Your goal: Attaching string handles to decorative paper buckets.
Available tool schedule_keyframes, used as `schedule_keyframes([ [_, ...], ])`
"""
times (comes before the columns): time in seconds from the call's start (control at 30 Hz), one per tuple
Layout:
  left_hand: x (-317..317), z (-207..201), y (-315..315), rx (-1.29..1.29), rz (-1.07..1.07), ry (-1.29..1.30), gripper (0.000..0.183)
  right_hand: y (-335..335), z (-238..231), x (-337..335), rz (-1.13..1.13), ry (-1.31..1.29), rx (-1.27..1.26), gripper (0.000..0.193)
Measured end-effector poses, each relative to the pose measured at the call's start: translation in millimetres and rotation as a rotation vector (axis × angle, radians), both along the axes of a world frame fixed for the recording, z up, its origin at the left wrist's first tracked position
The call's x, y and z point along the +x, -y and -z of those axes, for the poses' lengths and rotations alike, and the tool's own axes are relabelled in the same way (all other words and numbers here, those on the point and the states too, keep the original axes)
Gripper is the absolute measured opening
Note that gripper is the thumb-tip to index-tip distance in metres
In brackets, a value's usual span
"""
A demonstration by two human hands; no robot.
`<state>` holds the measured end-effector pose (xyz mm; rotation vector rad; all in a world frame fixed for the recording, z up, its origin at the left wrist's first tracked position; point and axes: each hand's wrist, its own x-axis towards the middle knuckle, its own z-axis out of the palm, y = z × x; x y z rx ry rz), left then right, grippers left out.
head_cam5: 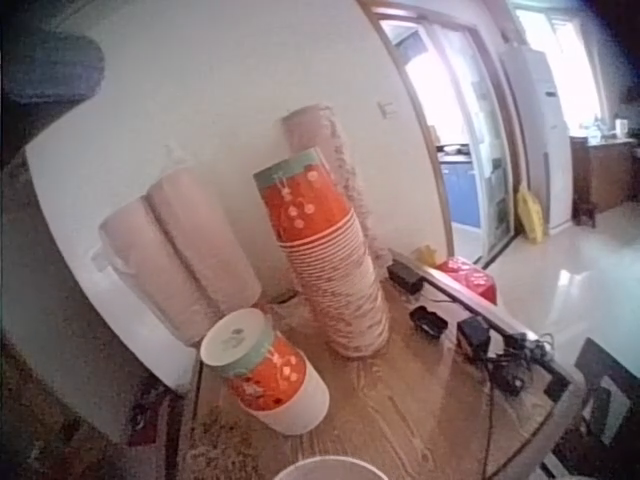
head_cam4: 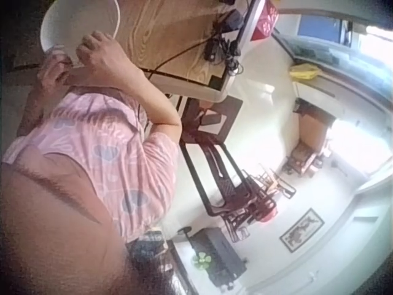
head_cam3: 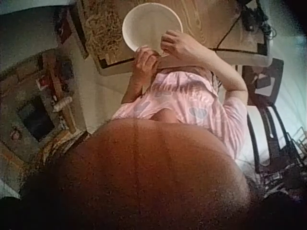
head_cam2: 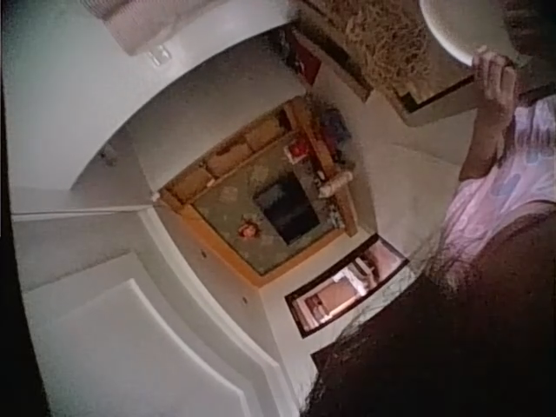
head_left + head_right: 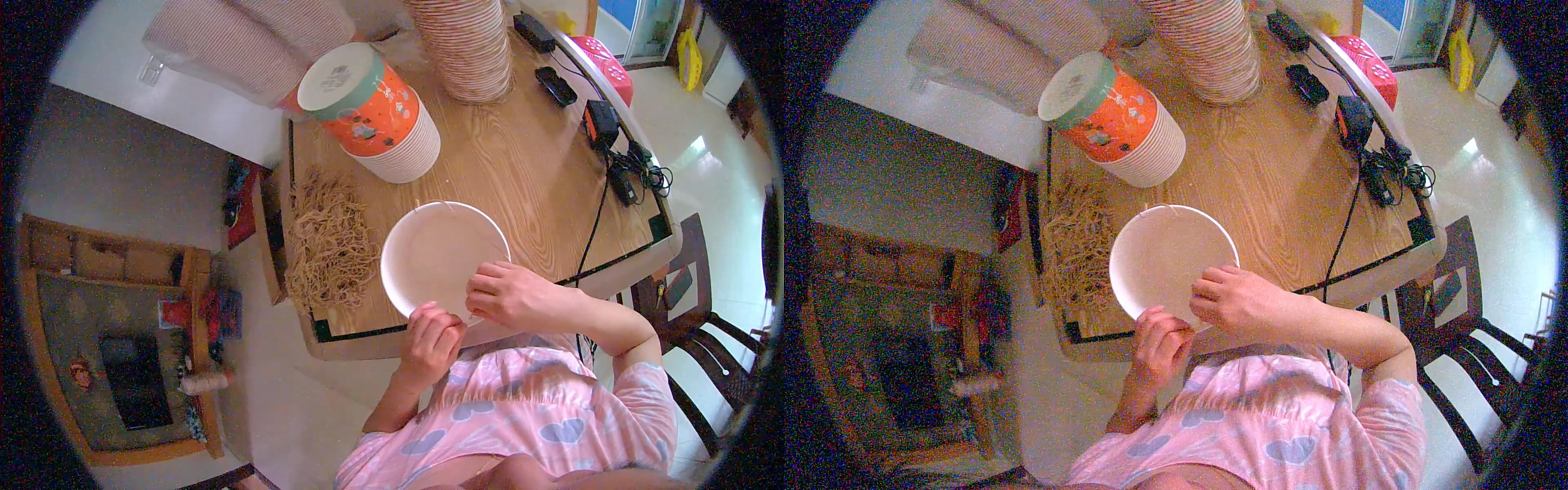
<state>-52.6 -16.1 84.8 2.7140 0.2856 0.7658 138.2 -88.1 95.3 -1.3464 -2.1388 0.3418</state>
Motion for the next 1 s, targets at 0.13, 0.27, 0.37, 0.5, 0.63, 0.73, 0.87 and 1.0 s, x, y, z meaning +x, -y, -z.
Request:
schedule_keyframes([
  [0.13,-0.2,0.2,1.9,-0.002,-0.011,0.004,0.010,-2.8,1.3,-1.8,-0.004,0.013,0.007,0.020],
  [0.27,0.2,1.3,2.3,0.003,-0.014,0.006,0.010,-3.0,2.6,-0.5,-0.016,0.017,0.002,0.021],
  [0.37,1.5,-0.6,2.2,0.018,-0.002,-0.010,0.010,-1.7,2.8,0.8,-0.025,0.014,-0.001,0.021],
  [0.5,1.7,1.7,2.2,0.011,0.009,-0.005,0.011,-0.8,1.0,1.4,-0.032,0.020,-0.017,0.020],
  [0.63,2.0,1.6,2.4,0.022,0.001,-0.007,0.011,-0.7,4.2,0.8,-0.015,-0.010,-0.002,0.019],
  [0.73,2.7,1.8,2.0,0.022,0.000,-0.002,0.011,-1.2,4.5,1.2,-0.023,-0.013,-0.008,0.018],
  [0.87,3.0,1.8,2.3,0.019,0.002,-0.008,0.011,-0.5,4.0,1.9,-0.029,-0.020,-0.029,0.017],
  [1.0,4.9,0.2,2.2,0.021,0.007,-0.001,0.011,-0.2,5.0,1.8,-0.020,-0.030,-0.022,0.017],
])
